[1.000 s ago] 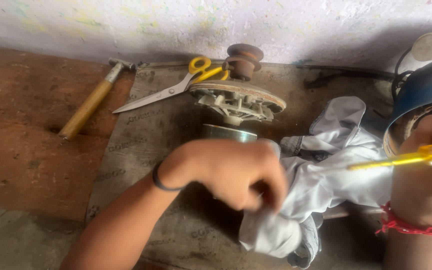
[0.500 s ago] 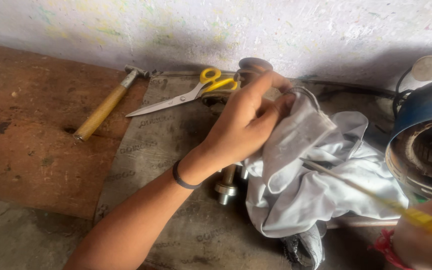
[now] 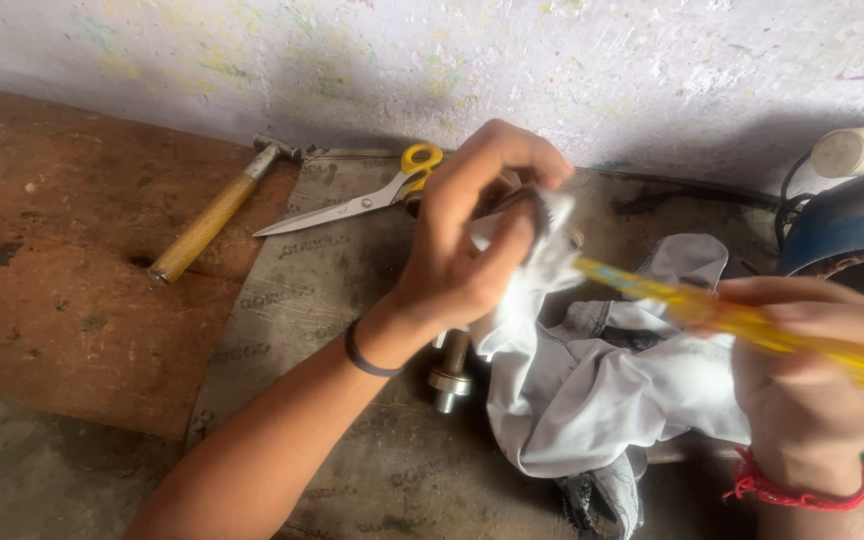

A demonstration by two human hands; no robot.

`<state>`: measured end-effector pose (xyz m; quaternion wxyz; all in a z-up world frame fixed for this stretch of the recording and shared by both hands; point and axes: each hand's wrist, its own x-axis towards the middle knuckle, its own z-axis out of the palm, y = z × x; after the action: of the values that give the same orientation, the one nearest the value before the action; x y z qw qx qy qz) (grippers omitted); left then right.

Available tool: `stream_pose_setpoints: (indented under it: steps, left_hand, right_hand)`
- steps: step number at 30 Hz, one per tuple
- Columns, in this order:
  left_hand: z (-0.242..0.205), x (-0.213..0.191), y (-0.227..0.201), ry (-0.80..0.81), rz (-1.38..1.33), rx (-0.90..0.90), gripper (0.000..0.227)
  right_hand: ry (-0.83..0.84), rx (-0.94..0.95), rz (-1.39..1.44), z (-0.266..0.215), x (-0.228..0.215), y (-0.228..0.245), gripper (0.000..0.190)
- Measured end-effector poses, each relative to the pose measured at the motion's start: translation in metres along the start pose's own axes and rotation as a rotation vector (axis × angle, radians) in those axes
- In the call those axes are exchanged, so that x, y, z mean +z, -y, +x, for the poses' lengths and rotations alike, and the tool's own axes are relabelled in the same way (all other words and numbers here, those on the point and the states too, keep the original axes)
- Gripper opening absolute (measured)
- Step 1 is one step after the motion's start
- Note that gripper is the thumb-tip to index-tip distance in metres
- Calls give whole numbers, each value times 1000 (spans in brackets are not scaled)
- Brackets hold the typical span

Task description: The person cleans a disassembled motor component using a white cloth and a yellow-handled screwdriver. They wipe the exterior surfaces and use the screwdriver to scrape debris from the internal slots and crevices of the motor housing.

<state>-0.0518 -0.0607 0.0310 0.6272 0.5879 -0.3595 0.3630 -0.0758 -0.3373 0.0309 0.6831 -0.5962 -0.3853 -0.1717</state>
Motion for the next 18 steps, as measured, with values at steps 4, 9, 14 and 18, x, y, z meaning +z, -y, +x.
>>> stream_pose_setpoints:
  steps: [4, 9, 14, 18]
  left_hand:
    - [12, -33, -7, 249, -470, -357, 14]
    - [17, -49, -9, -11, -59, -78, 28]
    - [11, -61, 19, -222, 487, 79, 33]
    - [7, -55, 20, -53, 657, 320, 31]
  right_hand:
    - [60, 272, 340, 9, 9, 4, 19]
    - [-149, 441, 988, 11, -12, -19, 6]
    - [-281, 369, 826, 7, -29, -25, 5]
    - [-362, 320, 734, 10, -34, -30, 6]
